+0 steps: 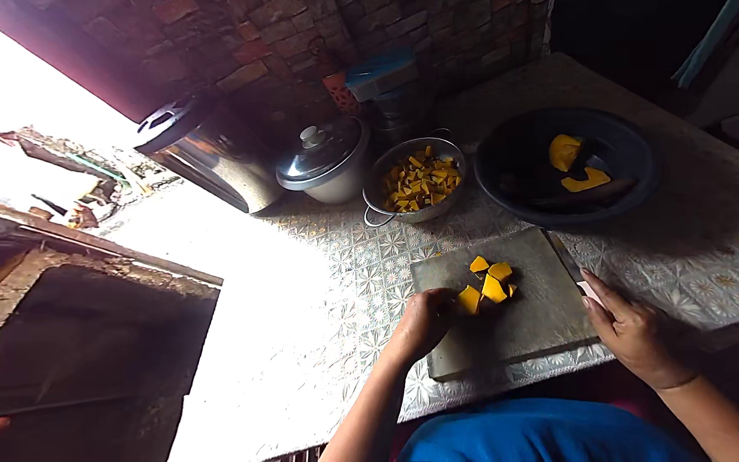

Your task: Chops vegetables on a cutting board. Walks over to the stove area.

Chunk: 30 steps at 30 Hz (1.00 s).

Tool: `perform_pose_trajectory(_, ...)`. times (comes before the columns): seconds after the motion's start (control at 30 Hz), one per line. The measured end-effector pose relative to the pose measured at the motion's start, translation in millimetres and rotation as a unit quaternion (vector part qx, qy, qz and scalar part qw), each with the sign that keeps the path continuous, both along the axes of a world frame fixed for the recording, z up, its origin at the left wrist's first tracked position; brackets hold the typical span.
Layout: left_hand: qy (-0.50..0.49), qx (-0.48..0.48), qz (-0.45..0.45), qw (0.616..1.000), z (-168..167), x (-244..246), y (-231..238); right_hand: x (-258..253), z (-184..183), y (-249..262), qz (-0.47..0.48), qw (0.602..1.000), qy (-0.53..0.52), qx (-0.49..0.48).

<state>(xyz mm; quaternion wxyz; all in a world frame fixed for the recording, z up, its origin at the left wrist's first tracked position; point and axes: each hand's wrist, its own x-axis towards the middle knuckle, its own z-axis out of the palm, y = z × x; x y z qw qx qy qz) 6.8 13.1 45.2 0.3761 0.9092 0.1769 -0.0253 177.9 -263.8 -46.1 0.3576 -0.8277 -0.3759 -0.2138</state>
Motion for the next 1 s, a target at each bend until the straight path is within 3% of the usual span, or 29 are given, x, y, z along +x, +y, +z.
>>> perform_pose_trajectory(0.13, 0.025, 0.019, 0.035, 0.999, 5, -12, -4, -17, 21, 9, 0.032, 0.999, -0.027, -0.02)
perform_pose_trajectory(0.27, -0.081, 0.046, 0.09, 0.992, -20, -24, -10, -41, 45, 27, 0.106, 0.993, -0.044, -0.041)
perform_pose_trajectory(0.43, -0.189, 0.057, 0.112, 0.974, -41, -33, -21, -58, 42, 44, 0.222, 0.969, -0.046, -0.093)
perform_pose_trajectory(0.57, -0.248, 0.052, 0.107, 0.961, -56, -33, -19, -61, 40, 52, 0.224, 0.961, -0.071, -0.145)
perform_pose_trajectory(0.87, -0.268, 0.046, 0.081, 0.959, -60, -31, -13, -63, 62, 62, 0.248, 0.936, -0.053, -0.243)
perform_pose_trajectory(1.0, -0.269, 0.048, 0.078, 0.959, -60, -31, -14, -65, 53, 73, 0.24, 0.932, -0.031, -0.27)
